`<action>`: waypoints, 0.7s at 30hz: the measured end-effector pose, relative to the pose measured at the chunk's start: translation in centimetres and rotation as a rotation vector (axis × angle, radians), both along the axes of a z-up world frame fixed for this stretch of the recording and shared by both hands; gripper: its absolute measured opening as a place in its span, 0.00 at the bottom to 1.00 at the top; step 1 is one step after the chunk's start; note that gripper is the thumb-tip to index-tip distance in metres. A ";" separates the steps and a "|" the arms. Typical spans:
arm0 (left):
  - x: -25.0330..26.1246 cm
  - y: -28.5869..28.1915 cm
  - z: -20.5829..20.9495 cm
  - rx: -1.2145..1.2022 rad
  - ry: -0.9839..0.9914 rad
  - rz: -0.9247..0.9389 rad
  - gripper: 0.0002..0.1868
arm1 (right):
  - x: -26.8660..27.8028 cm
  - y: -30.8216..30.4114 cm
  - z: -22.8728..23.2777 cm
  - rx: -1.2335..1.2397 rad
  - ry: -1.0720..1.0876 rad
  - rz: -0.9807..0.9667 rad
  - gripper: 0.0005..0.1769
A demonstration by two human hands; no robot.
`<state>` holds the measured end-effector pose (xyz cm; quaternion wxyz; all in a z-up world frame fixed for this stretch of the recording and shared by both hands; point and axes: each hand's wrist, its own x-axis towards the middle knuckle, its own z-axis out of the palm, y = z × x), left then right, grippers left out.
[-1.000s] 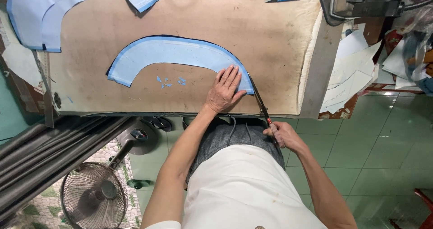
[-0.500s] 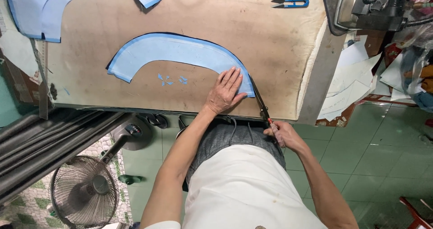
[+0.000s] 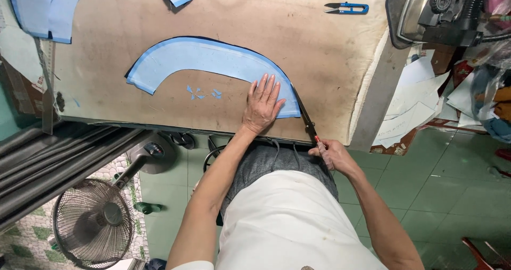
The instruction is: The person uses large shears to cut curved shapes from light blue fabric pieces on a workbench. They trim the edges of the fabric, occasionally repositioning the pieces to continue cutting along the desired lines.
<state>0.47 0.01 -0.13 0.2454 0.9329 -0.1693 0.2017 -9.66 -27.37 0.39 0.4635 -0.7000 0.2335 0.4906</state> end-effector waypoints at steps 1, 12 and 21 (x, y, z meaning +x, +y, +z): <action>0.0 -0.1 -0.1 -0.001 0.001 0.002 0.27 | -0.1 0.0 0.1 -0.001 0.001 0.002 0.13; 0.2 -0.3 -0.3 0.022 -0.013 0.026 0.27 | 2.7 0.6 5.9 -0.080 0.024 0.006 0.15; 0.1 -0.3 -0.5 0.011 -0.006 0.034 0.28 | 2.7 -0.8 0.5 -0.050 0.017 0.073 0.17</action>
